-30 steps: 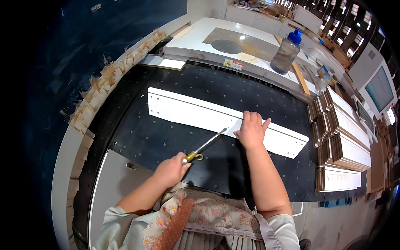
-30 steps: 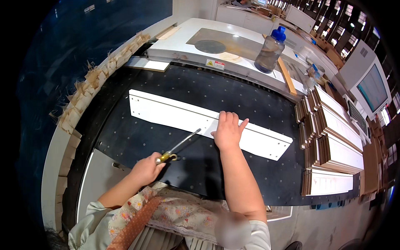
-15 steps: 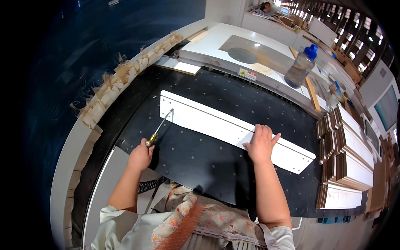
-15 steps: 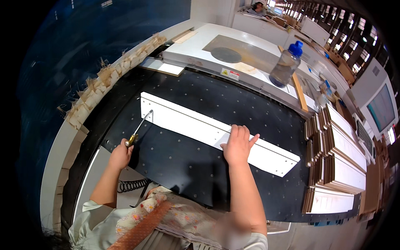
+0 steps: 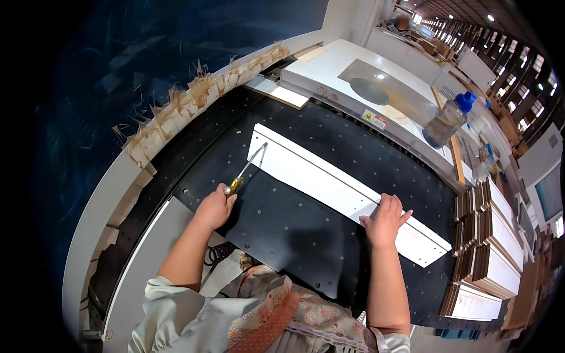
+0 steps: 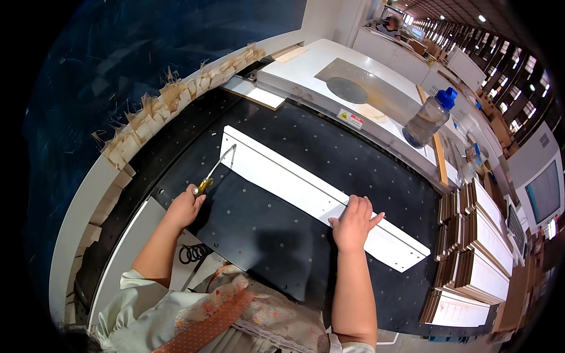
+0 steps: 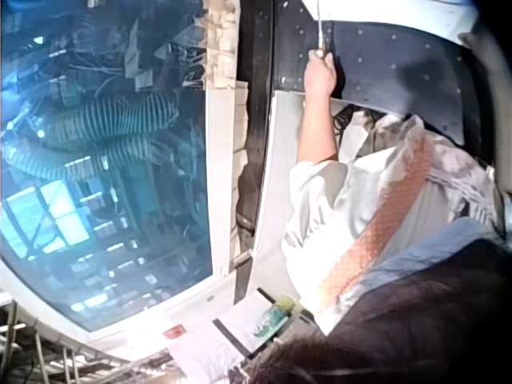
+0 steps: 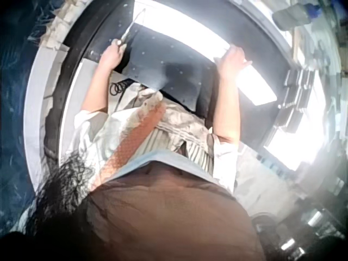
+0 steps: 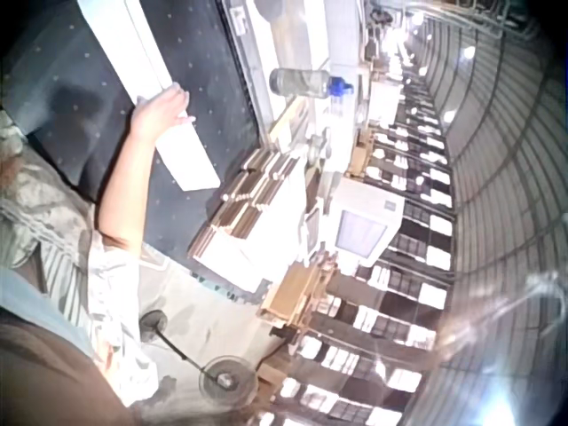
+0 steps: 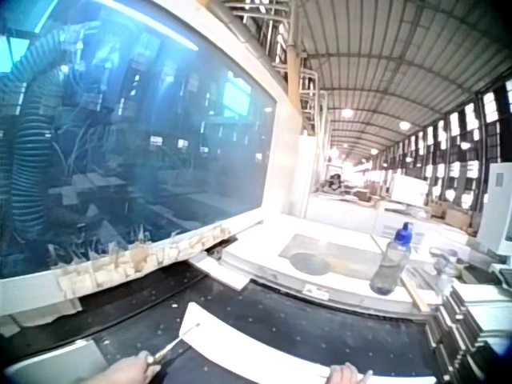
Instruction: The person cleans holes in wooden panels using an air blow gun and stacks the panels onto a pallet by hand.
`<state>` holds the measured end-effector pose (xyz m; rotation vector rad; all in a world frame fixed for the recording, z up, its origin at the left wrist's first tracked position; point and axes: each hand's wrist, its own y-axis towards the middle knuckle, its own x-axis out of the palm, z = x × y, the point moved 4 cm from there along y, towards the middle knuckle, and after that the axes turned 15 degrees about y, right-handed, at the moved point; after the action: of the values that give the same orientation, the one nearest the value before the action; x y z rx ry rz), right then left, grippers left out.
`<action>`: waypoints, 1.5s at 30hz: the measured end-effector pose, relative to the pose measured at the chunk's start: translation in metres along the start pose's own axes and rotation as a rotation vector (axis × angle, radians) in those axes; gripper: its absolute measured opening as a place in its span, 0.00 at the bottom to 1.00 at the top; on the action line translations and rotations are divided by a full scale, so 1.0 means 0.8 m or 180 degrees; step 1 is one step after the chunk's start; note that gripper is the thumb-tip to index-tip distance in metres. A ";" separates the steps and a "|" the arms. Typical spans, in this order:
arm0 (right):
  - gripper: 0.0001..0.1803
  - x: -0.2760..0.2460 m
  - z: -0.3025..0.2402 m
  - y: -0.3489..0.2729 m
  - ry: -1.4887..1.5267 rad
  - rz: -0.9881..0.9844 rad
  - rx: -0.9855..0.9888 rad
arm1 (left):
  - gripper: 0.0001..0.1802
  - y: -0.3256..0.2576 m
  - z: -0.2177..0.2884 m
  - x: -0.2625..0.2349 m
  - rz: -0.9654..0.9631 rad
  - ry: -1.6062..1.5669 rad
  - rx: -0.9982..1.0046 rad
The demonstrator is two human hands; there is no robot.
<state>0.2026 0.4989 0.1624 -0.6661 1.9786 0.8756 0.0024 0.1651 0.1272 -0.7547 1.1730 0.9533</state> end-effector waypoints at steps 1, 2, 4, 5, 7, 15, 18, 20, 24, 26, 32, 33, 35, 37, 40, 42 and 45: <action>0.45 0.001 0.002 0.000 -0.0002 0.0048 -0.0024 | 0.18 0.000 -0.001 -0.001 -0.0006 -0.0004 0.0003; 0.45 0.002 0.002 -0.001 -0.0008 0.0046 -0.0019 | 0.18 -0.001 -0.002 -0.003 -0.0009 -0.0038 0.0013; 0.45 0.002 0.001 -0.001 0.0001 0.0075 -0.0053 | 0.17 0.000 -0.009 -0.004 -0.0017 -0.0071 0.0017; 0.45 0.001 0.000 0.000 0.0001 0.0068 -0.0055 | 0.17 0.000 -0.015 -0.006 0.0055 -0.0172 -0.0021; 0.41 -0.001 -0.002 0.002 -0.0018 -0.0009 0.0012 | 0.18 0.003 -0.023 -0.010 0.0014 -0.0274 -0.0099; 0.42 -0.001 -0.002 -0.001 -0.0048 0.0052 -0.0032 | 0.23 0.017 -0.031 0.002 0.0002 -0.0131 -0.0099; 0.42 -0.001 -0.005 -0.001 -0.0044 0.0052 -0.0042 | 0.23 0.016 -0.033 0.000 -0.0010 -0.0097 -0.0104; 0.42 -0.001 -0.003 -0.001 -0.0052 0.0043 -0.0031 | 0.22 0.011 -0.028 -0.004 0.0012 -0.0082 -0.0097; 0.42 0.000 -0.002 0.004 -0.0066 0.0050 -0.0049 | 0.19 -0.003 -0.024 0.002 -0.0393 0.0094 0.0013; 0.42 0.001 -0.001 0.007 -0.0076 0.0006 -0.0034 | 0.19 -0.009 -0.026 0.011 -0.0559 0.0107 0.0038; 0.43 0.003 0.003 0.010 -0.0052 -0.0005 -0.0059 | 0.19 -0.016 -0.033 0.023 -0.0537 0.0256 -0.0142; 0.44 0.003 0.003 0.010 -0.0048 -0.0017 -0.0043 | 0.19 -0.016 -0.033 0.023 -0.0541 0.0254 -0.0144; 0.44 0.003 0.003 0.011 -0.0049 -0.0027 -0.0020 | 0.19 -0.015 -0.034 0.020 -0.0477 0.0272 -0.0216; 0.44 0.003 0.001 0.011 -0.0022 -0.0070 -0.0027 | 0.19 -0.012 -0.037 0.023 -0.0484 0.0225 -0.0104; 0.44 0.004 0.006 0.012 -0.0043 -0.0026 0.0019 | 0.19 -0.010 -0.037 0.025 -0.0515 0.0171 0.0002; 0.45 0.004 0.005 0.012 -0.0040 -0.0036 0.0022 | 0.19 -0.009 -0.037 0.025 -0.0541 0.0163 -0.0001; 0.45 0.003 0.005 0.013 -0.0032 -0.0040 0.0028 | 0.19 -0.009 -0.036 0.026 -0.0614 0.0044 0.0056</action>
<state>0.1959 0.5080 0.1619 -0.6672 1.9662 0.8607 -0.0008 0.1416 0.1001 -0.8450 1.0976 0.7776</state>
